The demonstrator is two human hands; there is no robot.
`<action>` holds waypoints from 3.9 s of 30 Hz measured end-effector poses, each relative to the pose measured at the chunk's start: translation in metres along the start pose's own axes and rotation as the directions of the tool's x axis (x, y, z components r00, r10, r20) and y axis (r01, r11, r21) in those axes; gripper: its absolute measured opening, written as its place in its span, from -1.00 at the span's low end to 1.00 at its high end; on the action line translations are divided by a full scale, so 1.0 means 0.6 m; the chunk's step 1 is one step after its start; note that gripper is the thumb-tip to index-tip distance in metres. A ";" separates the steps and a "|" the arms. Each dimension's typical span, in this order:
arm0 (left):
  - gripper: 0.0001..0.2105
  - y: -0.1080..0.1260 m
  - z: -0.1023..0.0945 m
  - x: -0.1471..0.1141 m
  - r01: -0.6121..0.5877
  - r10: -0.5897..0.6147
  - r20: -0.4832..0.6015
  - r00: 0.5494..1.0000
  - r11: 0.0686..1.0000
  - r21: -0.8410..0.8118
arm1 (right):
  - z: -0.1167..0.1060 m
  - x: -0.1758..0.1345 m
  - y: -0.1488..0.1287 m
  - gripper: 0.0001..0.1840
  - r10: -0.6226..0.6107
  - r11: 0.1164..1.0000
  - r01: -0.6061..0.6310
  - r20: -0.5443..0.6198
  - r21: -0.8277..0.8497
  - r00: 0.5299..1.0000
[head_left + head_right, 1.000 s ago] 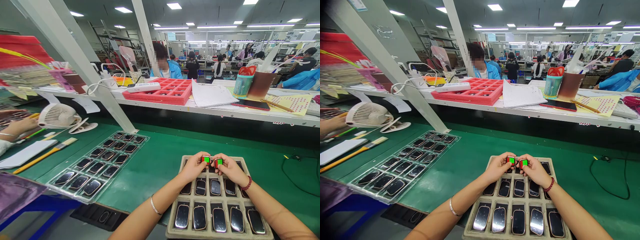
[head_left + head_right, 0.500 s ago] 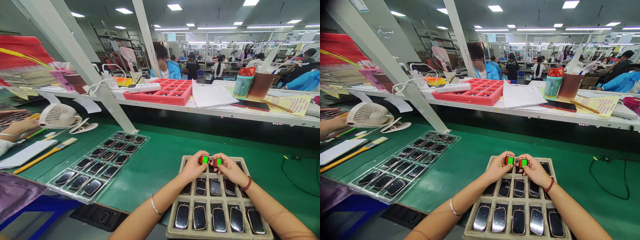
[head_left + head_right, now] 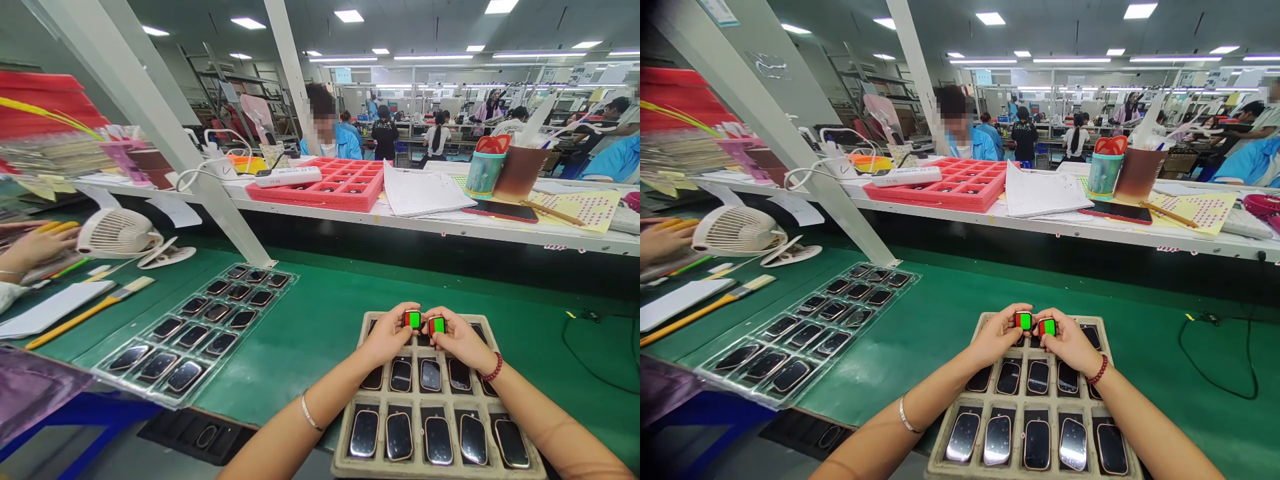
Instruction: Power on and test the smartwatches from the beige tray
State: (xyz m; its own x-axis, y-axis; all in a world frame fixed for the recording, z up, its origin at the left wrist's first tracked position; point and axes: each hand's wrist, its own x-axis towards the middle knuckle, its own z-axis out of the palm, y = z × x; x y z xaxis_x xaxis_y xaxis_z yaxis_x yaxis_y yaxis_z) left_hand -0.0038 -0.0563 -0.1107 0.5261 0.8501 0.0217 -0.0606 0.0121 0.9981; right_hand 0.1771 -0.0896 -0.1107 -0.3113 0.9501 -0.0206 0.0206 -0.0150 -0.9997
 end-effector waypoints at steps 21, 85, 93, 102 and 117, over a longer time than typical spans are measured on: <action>-0.72 -0.001 -0.006 -0.002 -0.009 0.010 -0.005 1.000 0.995 0.103 | -0.010 -0.001 0.000 -0.86 -0.033 0.999 0.033 -0.016 -0.003 0.999; -0.54 -0.002 -0.002 0.002 0.045 -0.043 0.024 0.999 0.992 -0.121 | -0.007 0.003 0.005 -0.53 -0.033 0.986 0.045 -0.076 0.158 0.997; -0.60 0.003 -0.001 0.001 0.053 -0.052 0.012 0.999 0.997 -0.063 | -0.002 -0.001 0.002 -0.68 -0.073 0.997 0.069 -0.093 -0.045 0.993; -0.62 -0.003 0.000 0.003 0.061 -0.061 0.004 0.998 0.997 -0.056 | 0.002 -0.001 0.001 -0.76 -0.141 0.984 0.130 -0.088 -0.122 0.986; -0.61 -0.002 0.002 0.002 0.071 -0.072 -0.004 0.997 0.996 -0.047 | 0.002 -0.002 -0.002 -0.77 -0.151 0.980 0.139 -0.074 -0.146 0.986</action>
State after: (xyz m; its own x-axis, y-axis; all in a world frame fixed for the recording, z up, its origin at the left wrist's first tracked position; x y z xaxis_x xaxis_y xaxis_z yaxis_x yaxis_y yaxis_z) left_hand -0.0023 -0.0560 -0.1118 0.5253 0.8494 -0.0502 -0.0629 0.0976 0.9932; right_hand 0.1763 -0.0910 -0.1097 -0.2394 0.9620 0.1316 0.1154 0.1628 -0.9799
